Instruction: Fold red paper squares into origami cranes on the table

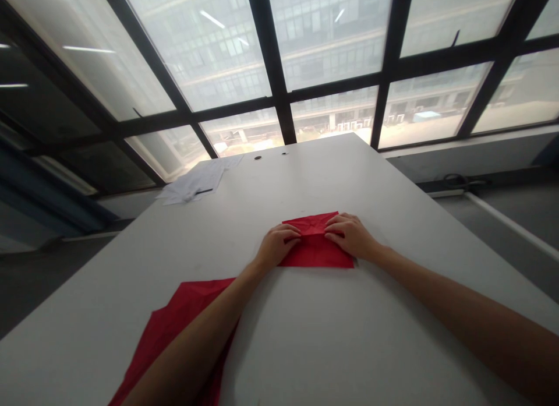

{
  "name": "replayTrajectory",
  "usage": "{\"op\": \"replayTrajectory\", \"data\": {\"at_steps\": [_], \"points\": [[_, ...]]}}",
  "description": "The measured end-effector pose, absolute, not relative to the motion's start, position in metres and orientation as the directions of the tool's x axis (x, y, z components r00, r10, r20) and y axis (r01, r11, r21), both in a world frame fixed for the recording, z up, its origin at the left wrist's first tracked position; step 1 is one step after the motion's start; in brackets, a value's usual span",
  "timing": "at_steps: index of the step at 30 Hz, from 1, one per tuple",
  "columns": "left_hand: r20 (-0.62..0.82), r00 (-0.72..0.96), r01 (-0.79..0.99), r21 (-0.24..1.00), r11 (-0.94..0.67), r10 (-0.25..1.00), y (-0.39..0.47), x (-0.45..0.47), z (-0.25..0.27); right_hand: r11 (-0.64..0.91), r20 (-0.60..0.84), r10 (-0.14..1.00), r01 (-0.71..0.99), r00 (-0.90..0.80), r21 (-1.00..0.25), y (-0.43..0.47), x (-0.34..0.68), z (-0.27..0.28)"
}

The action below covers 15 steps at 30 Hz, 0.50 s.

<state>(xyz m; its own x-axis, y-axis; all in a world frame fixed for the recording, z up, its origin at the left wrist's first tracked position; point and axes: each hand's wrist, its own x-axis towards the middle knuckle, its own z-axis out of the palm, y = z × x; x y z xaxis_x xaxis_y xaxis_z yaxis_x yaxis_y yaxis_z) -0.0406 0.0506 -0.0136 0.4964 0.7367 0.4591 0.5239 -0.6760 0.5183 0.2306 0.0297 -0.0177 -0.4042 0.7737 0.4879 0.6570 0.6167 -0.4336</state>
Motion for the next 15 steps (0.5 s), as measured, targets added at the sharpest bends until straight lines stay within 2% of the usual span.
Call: {"op": "replayTrajectory", "data": {"at_steps": [9, 15], "points": [[0.433, 0.514, 0.544, 0.503, -0.672, 0.740, 0.048, -0.040, -0.011, 0.618, 0.479, 0.777, 0.643, -0.409, -0.453, 0.032, 0.230, -0.021], [0.476, 0.486, 0.551, 0.484, -0.680, 0.733, 0.045, -0.038, -0.004, 0.630, 0.477, 0.769, 0.634, -0.426, -0.449, 0.032, 0.230, -0.018]]}}
